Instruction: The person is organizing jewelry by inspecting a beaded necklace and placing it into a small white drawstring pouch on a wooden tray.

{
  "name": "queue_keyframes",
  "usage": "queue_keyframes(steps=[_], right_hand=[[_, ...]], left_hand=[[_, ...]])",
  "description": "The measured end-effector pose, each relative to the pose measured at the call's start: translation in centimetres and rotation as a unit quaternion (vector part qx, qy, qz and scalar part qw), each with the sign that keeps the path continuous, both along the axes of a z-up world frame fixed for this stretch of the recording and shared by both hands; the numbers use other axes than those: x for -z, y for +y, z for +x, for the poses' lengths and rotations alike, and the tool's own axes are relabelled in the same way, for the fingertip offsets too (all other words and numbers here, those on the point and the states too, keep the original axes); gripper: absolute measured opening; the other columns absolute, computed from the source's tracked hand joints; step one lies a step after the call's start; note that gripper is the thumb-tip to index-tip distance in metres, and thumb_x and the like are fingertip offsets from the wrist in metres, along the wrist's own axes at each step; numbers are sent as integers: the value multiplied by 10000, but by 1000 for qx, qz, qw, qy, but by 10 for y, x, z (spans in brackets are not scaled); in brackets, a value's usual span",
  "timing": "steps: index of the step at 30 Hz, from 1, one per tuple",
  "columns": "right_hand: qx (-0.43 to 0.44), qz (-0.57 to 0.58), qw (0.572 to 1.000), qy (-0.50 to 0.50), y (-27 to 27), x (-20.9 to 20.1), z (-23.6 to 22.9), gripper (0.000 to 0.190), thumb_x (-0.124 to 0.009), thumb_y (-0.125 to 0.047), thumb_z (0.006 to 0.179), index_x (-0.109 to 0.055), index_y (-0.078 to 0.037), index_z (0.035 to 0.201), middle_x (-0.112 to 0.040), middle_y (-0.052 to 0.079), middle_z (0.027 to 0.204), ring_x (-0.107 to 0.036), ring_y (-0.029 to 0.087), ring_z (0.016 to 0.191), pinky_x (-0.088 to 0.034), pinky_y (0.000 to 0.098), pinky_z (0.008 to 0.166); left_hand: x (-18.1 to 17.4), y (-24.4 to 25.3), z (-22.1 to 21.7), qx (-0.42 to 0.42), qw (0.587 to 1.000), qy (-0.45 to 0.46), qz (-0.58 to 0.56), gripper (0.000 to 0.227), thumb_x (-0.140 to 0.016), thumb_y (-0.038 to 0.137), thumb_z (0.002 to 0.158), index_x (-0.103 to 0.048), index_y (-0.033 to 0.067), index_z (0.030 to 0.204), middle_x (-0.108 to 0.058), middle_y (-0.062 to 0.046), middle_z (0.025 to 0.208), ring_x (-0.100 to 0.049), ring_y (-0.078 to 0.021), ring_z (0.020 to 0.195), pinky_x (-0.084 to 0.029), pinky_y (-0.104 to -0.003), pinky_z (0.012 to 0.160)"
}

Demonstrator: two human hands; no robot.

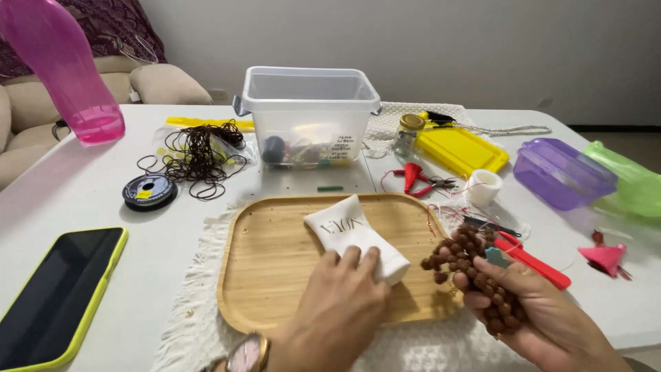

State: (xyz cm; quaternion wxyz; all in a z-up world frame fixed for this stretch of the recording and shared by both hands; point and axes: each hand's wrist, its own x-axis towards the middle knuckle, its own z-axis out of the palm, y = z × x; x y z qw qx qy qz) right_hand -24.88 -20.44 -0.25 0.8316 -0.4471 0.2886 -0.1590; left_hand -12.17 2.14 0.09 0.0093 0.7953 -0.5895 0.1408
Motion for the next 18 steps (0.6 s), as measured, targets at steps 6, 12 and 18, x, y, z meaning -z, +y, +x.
queue_keyframes(steps=[6, 12, 18], right_hand=[[-137, -65, 985, -87, 17, -66, 19, 349, -653, 33, 844, -654, 90, 1188, -768, 277, 1093, -700, 237, 751, -505, 227, 442], [-243, -158, 947, -142, 40, -132, 70, 300, -679, 17, 850, -632, 53, 1144, -743, 260, 1022, -737, 288, 768, -534, 243, 464], [-355, -283, 891, 11, 44, -178, 123, 444, -688, 40, 823, -691, 20, 1267, -765, 265, 963, -751, 285, 706, -607, 350, 437]], left_hand=[[-48, -12, 27, -79, 984, 158, -26, 70, -679, 2, 898, -724, 32, 941, -726, -95, 859, -672, -231, 776, -629, -327, 581], [-104, -5, 50, -115, 925, 340, -123, 158, -594, 86, 979, -749, 111, 991, -770, -35, 915, -686, -147, 695, -631, -240, 630], [-117, 11, 57, -150, 886, 379, -222, 197, -559, 116, 878, -745, 54, 860, -735, -97, 787, -594, -192, 611, -466, -331, 523]])
